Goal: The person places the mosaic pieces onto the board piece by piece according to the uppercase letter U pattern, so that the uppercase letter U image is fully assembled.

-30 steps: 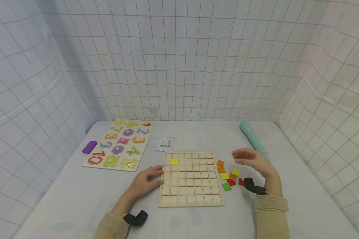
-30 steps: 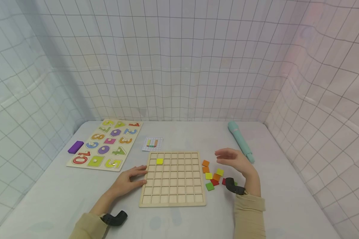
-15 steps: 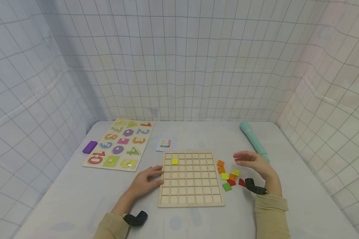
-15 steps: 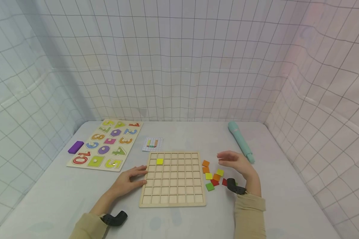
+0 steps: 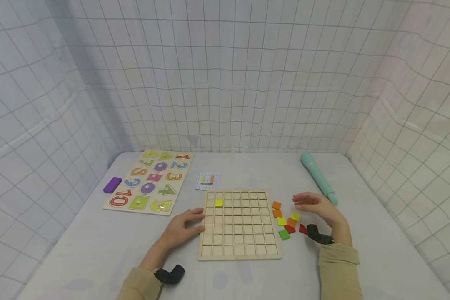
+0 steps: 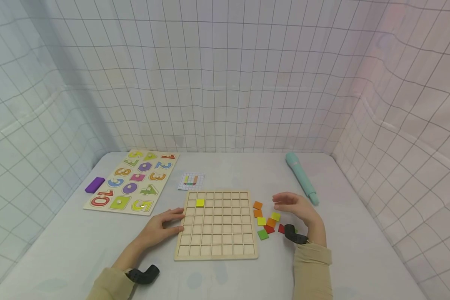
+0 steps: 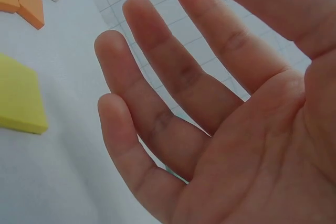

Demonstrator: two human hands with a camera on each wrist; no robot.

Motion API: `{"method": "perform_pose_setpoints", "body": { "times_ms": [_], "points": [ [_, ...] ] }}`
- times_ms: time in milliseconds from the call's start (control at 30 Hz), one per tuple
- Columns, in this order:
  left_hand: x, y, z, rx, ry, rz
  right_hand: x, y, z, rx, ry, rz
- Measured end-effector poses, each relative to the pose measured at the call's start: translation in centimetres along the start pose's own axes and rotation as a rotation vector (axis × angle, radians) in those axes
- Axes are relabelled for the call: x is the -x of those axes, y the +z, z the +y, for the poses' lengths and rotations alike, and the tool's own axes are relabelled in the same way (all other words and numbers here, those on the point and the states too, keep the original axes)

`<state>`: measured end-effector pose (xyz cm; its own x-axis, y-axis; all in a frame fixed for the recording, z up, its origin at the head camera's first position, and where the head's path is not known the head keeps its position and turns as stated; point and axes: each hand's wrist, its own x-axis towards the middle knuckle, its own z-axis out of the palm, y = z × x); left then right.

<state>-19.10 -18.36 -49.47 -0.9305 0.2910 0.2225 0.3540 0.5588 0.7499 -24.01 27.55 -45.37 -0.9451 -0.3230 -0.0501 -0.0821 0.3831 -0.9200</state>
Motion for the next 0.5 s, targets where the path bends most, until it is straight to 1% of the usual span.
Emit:
{"method": "perform_pose_setpoints", "body": {
  "times_ms": [200,333,500],
  "points": [
    [0.00,-0.05,0.02,0.002,-0.002,-0.004,-0.11,0.11,0.55,0.009,0.016,0.011],
    [0.01,-0.09,0.10,0.004,-0.006,-0.007,-0.09,0.29,0.54,0.011,0.030,0.007],
    [0.03,-0.11,0.19,0.003,-0.008,-0.008,0.05,0.36,0.60,0.038,0.047,0.006]
  ]
}}
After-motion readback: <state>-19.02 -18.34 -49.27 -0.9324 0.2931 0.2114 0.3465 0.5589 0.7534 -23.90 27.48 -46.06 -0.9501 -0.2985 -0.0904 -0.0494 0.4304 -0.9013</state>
